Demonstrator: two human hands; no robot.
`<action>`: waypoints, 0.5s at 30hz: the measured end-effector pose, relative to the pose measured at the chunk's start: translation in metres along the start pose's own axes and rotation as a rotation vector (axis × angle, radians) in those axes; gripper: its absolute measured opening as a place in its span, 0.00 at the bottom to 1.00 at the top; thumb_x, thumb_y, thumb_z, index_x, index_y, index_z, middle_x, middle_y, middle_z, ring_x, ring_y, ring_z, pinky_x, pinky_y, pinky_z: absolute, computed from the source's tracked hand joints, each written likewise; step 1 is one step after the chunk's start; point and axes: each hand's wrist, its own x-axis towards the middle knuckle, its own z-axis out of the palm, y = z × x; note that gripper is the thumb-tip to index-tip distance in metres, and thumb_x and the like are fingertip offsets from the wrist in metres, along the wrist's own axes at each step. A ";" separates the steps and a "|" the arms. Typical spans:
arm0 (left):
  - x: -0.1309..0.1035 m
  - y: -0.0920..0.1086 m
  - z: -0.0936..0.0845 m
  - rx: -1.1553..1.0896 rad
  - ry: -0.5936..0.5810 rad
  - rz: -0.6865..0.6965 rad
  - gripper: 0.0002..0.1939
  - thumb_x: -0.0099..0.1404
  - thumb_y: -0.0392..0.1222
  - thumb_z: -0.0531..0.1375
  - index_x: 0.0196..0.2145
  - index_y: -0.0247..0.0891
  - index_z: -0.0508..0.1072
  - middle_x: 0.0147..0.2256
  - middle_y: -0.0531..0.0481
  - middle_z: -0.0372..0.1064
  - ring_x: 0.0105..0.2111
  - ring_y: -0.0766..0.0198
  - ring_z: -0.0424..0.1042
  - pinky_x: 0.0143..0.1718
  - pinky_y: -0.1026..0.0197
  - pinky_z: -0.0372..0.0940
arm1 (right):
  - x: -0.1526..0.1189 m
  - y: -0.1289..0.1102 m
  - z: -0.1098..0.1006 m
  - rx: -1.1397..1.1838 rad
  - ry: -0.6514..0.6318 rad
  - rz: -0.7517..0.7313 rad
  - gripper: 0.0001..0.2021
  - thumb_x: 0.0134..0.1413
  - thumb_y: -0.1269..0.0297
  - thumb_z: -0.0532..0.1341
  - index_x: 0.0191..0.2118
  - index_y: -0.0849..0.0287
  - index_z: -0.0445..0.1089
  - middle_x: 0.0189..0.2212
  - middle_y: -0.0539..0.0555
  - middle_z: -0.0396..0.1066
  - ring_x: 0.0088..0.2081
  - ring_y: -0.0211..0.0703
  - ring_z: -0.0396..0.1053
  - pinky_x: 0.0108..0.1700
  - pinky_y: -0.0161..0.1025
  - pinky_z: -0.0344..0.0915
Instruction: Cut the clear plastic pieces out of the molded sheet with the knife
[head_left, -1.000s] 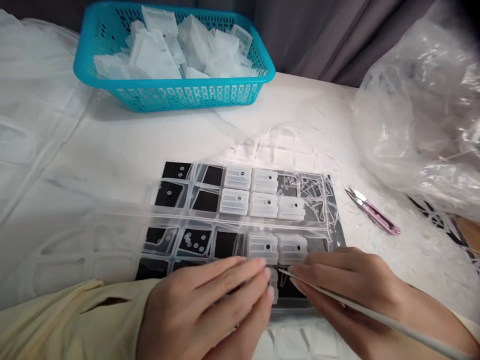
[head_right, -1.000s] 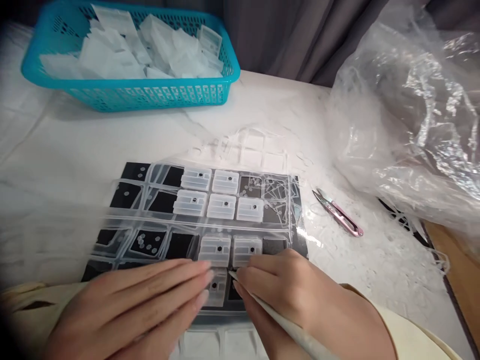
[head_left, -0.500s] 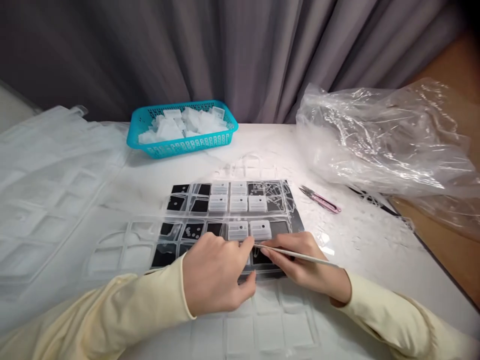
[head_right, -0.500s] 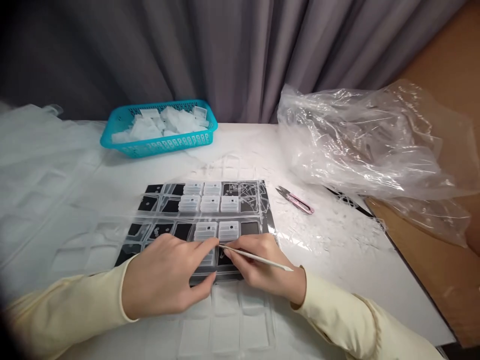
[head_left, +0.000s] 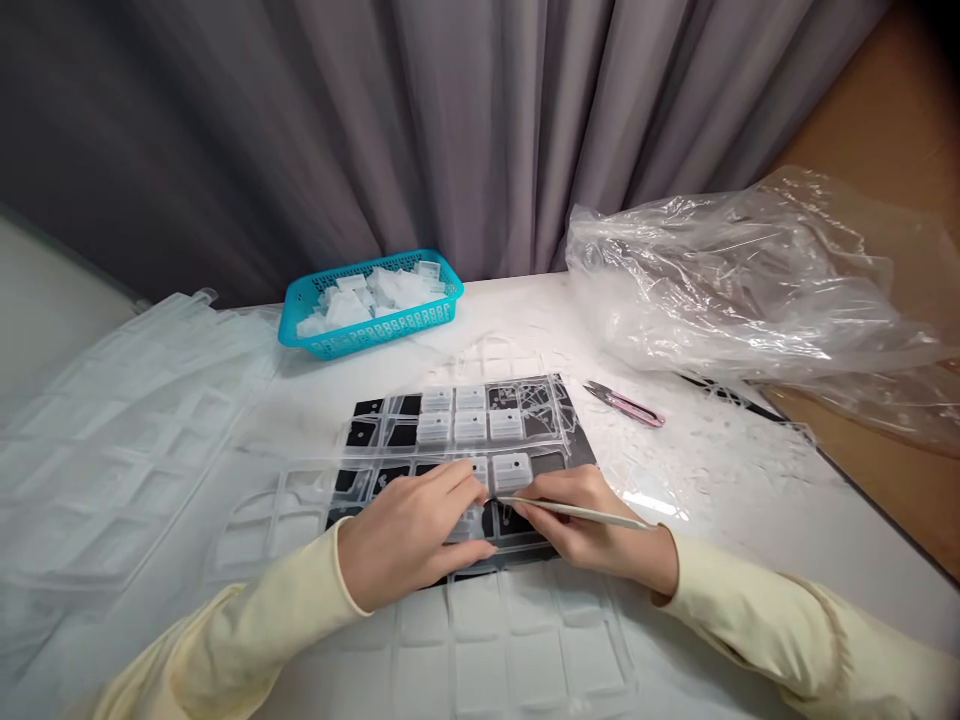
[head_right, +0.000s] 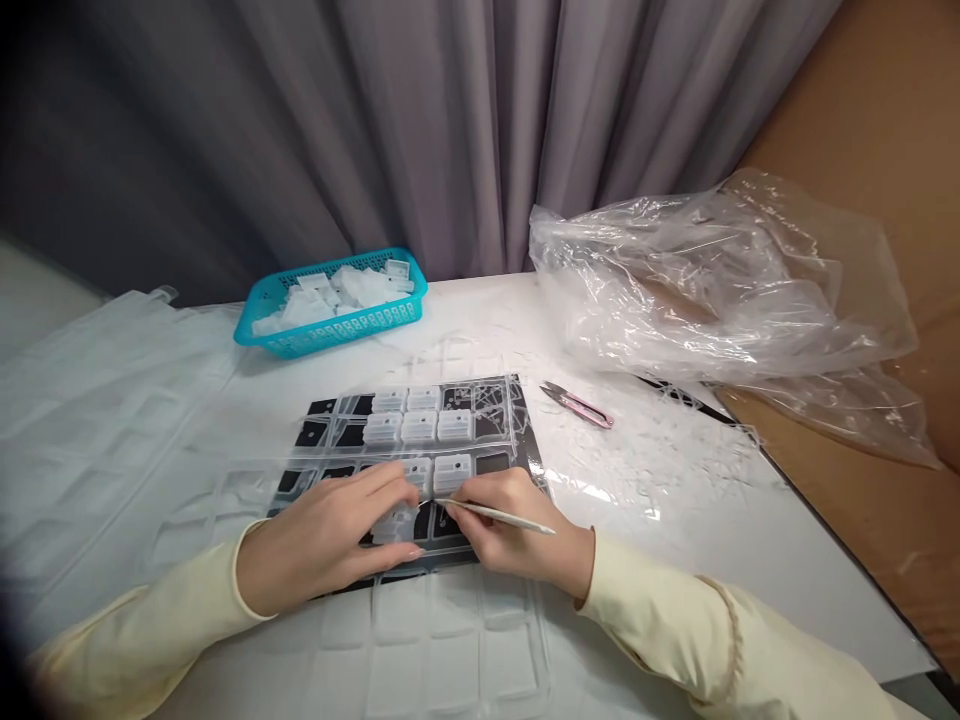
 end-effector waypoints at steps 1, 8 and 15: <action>-0.003 -0.002 -0.001 -0.034 0.005 -0.015 0.08 0.62 0.45 0.55 0.32 0.37 0.63 0.29 0.53 0.61 0.24 0.67 0.61 0.23 0.65 0.54 | 0.000 0.000 0.000 0.000 0.000 0.004 0.11 0.54 0.72 0.54 0.23 0.63 0.65 0.16 0.47 0.56 0.18 0.31 0.51 0.21 0.32 0.49; -0.035 -0.014 -0.006 -0.248 -0.040 -0.193 0.07 0.62 0.43 0.55 0.36 0.39 0.61 0.41 0.49 0.58 0.34 0.66 0.63 0.35 0.64 0.60 | -0.001 0.001 0.000 0.036 -0.008 0.052 0.12 0.55 0.71 0.54 0.21 0.61 0.61 0.15 0.45 0.53 0.18 0.30 0.49 0.20 0.32 0.47; -0.038 0.000 0.010 -0.422 -0.036 -0.466 0.11 0.62 0.49 0.53 0.37 0.41 0.57 0.36 0.53 0.59 0.28 0.67 0.60 0.28 0.65 0.57 | -0.003 0.001 0.000 0.027 -0.041 0.052 0.10 0.56 0.70 0.54 0.26 0.63 0.67 0.17 0.48 0.61 0.19 0.32 0.54 0.22 0.32 0.50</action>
